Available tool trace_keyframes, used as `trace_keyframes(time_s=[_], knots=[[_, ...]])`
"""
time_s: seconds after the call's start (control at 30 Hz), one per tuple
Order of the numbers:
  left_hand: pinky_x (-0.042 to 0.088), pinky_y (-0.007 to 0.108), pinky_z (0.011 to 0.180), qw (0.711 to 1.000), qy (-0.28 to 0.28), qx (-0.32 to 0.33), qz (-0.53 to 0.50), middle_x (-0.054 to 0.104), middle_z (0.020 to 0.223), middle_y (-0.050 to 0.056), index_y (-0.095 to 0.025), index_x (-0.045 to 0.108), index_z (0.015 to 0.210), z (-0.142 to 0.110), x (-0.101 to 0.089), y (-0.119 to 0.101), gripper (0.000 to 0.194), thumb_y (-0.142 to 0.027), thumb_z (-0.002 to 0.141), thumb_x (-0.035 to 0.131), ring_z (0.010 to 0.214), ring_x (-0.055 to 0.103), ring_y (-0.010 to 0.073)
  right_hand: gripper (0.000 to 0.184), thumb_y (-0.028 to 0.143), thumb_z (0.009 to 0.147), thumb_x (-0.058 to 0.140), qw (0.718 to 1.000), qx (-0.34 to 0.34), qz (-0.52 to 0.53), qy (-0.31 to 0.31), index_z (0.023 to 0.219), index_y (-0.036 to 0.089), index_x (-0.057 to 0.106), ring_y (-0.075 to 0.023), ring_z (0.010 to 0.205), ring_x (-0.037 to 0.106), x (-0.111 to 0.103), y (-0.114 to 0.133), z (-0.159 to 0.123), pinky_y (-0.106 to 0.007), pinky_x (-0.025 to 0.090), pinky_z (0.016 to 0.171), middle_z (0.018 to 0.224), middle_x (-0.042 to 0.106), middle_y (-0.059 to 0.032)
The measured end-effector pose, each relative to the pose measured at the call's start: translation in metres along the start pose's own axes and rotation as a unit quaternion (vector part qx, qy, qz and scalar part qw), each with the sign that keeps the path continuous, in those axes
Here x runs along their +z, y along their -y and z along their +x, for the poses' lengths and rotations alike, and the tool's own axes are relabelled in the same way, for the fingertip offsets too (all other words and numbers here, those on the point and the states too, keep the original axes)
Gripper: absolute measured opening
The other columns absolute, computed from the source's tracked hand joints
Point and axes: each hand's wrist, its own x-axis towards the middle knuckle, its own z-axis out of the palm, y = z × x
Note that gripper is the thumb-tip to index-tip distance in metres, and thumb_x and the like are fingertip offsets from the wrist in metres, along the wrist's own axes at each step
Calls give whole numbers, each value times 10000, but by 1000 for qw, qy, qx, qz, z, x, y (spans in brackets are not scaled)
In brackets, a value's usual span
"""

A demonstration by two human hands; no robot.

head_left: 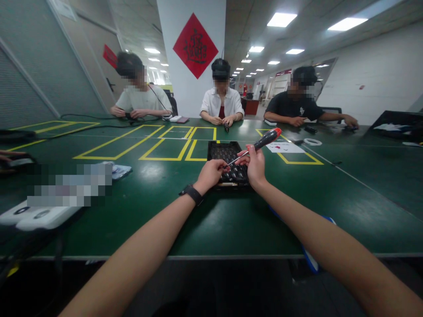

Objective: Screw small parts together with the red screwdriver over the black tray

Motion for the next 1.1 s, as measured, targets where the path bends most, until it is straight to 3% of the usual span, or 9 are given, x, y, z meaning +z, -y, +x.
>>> trace_keyframes(time_s=[0.67, 1.1], knots=[[470, 245, 675, 999, 6, -22, -43, 699, 835, 51, -155, 660, 883, -1, 2, 3, 180, -161, 736, 556, 786, 633, 166, 286, 482, 859, 392, 999, -29, -23, 25, 960, 215, 404, -50, 451, 535, 0, 1, -5, -174, 394, 446, 686, 561, 46], [445, 228, 615, 999, 20, -22, -30, 698, 806, 41, -162, 651, 903, -1, -1, -1, 232, -102, 720, 523, 707, 615, 147, 299, 497, 852, 395, 998, -35, -23, 41, 956, 217, 407, -52, 442, 533, 0, 0, -5, -178, 408, 450, 681, 562, 50]])
